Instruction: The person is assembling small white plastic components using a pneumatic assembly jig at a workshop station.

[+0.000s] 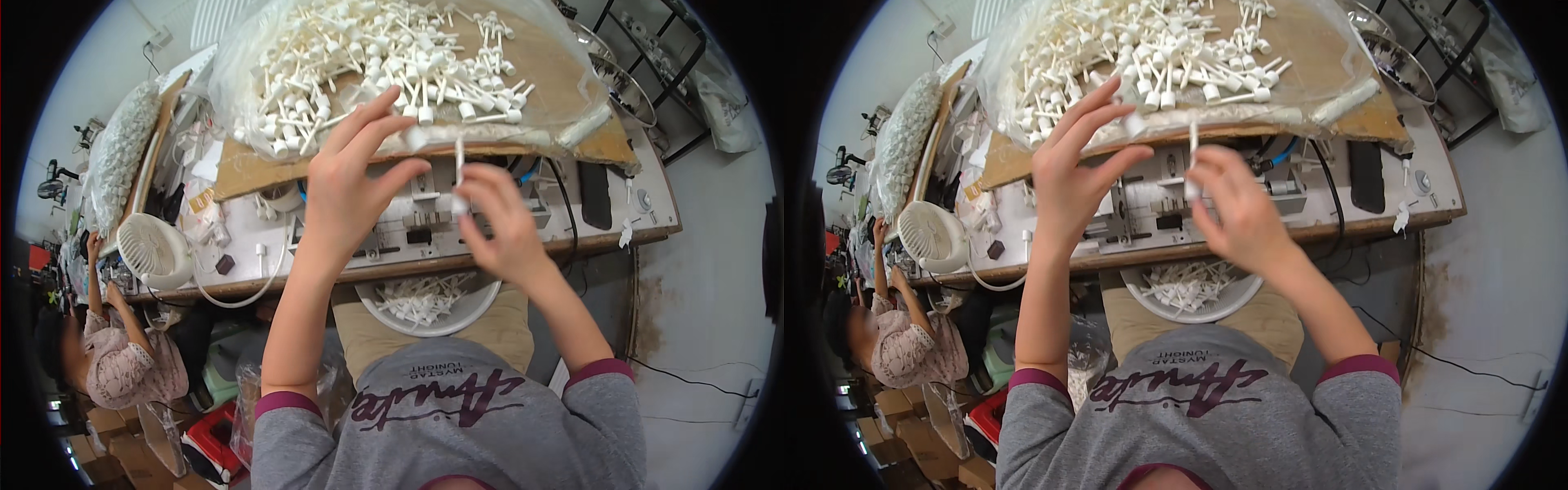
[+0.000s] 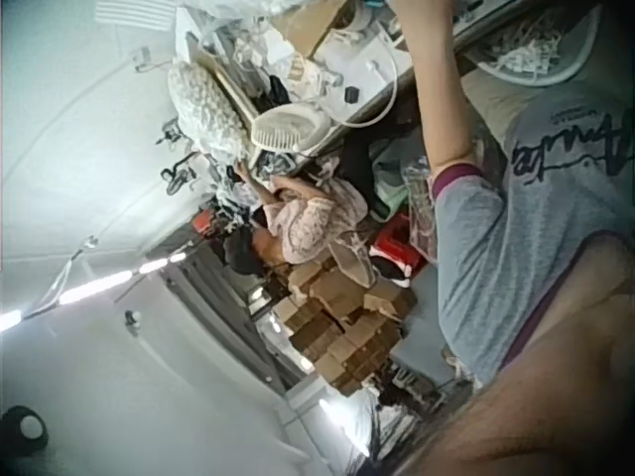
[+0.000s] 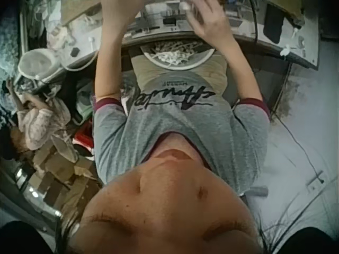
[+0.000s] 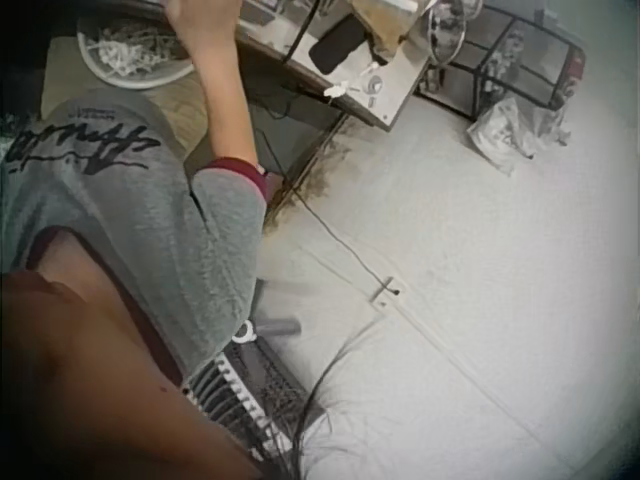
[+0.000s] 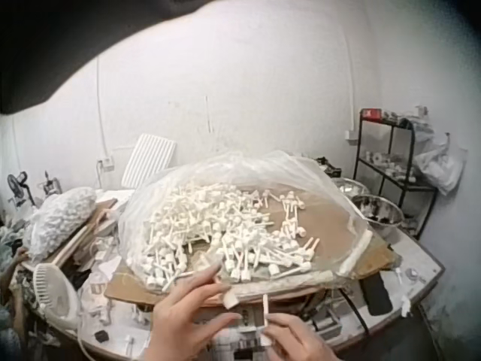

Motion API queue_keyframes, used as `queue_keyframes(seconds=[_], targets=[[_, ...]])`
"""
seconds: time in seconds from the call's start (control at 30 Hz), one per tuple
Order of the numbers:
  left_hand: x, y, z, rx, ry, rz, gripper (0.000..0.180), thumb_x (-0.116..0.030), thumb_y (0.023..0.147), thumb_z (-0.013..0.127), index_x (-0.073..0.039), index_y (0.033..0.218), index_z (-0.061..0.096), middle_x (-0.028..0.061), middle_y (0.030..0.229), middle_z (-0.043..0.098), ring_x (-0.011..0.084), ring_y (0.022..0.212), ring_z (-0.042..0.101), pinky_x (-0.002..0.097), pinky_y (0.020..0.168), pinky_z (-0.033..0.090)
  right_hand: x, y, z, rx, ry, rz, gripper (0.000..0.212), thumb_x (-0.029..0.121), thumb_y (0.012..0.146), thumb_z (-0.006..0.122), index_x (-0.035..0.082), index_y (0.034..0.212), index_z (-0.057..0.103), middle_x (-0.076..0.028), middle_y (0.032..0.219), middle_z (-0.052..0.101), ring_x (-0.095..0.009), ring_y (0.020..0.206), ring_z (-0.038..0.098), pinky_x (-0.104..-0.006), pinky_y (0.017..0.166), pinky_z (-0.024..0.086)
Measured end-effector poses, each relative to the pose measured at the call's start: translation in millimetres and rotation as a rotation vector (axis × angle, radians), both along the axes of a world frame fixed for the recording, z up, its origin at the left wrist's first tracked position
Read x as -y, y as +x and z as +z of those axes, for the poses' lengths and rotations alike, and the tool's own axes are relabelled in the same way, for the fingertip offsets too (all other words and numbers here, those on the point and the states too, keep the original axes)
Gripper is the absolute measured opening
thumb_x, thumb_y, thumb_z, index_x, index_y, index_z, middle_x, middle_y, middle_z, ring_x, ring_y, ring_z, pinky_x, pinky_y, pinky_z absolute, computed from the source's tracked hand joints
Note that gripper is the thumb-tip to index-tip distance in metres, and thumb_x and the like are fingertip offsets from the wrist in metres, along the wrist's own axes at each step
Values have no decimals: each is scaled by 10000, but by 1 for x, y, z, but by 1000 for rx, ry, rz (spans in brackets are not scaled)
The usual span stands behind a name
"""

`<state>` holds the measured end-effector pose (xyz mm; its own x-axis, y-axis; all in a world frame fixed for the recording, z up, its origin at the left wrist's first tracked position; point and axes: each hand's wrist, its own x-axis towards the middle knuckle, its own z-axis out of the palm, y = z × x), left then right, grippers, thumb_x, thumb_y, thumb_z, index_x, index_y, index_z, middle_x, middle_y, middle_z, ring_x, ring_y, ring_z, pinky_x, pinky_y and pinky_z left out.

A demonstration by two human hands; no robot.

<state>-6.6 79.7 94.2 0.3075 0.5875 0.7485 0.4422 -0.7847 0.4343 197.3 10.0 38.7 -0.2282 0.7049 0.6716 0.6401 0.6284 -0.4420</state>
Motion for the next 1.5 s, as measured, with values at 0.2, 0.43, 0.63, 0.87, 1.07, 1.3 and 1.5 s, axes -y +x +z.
queue_keyframes(seconds=[0.2,0.43,0.63,0.87,1.07,1.3,1.5], targets=[[41,-15,-19,58,-75,46,337,-32,706,823,-8,1025,719,123,1274,614,202,942,676,318,805,550,43,-29,-68,319,5,30,280,57,748,646,-22,1014,604,-212,1244,614,-199,795,646,-315,710,509],[62,-21,-45,31,-174,39,368,-5,685,825,-9,1038,721,120,1240,613,195,912,672,309,776,558,27,-45,-58,581,5,-93,250,113,725,617,14,954,616,-218,1198,665,-97,511,597,-246,535,456],[73,-23,-61,57,-264,23,379,4,682,821,-5,1045,715,122,1233,617,202,945,673,315,790,566,21,-54,-48,643,-58,-92,186,98,714,627,15,875,586,-278,1174,654,-158,487,628,-273,510,497],[82,-28,-75,50,-338,28,365,9,708,801,4,1062,708,144,1257,625,225,1011,674,323,828,566,13,-47,-35,565,-216,7,203,99,731,673,3,894,599,-239,1104,684,-242,578,677,-322,549,536],[91,-28,-90,-250,-213,89,312,-74,738,794,-24,1034,709,105,1236,662,213,839,700,302,704,552,-35,10,30,139,-20,-325,218,180,827,719,74,1013,678,-109,926,688,-290,856,670,-393,760,529],[81,-4,-117,-507,-98,101,296,-151,760,769,-58,1032,698,85,1251,658,185,568,605,286,555,494,-86,63,27,116,-240,-246,170,156,881,659,40,1005,647,-120,1029,623,-299,993,599,-389,863,486],[69,-1,-111,-565,-111,87,278,-158,742,775,-79,998,704,86,1243,666,191,519,586,287,542,494,-87,54,33,47,-283,-152,166,126,878,674,51,1027,668,-34,949,631,-121,766,560,-260,660,444]])
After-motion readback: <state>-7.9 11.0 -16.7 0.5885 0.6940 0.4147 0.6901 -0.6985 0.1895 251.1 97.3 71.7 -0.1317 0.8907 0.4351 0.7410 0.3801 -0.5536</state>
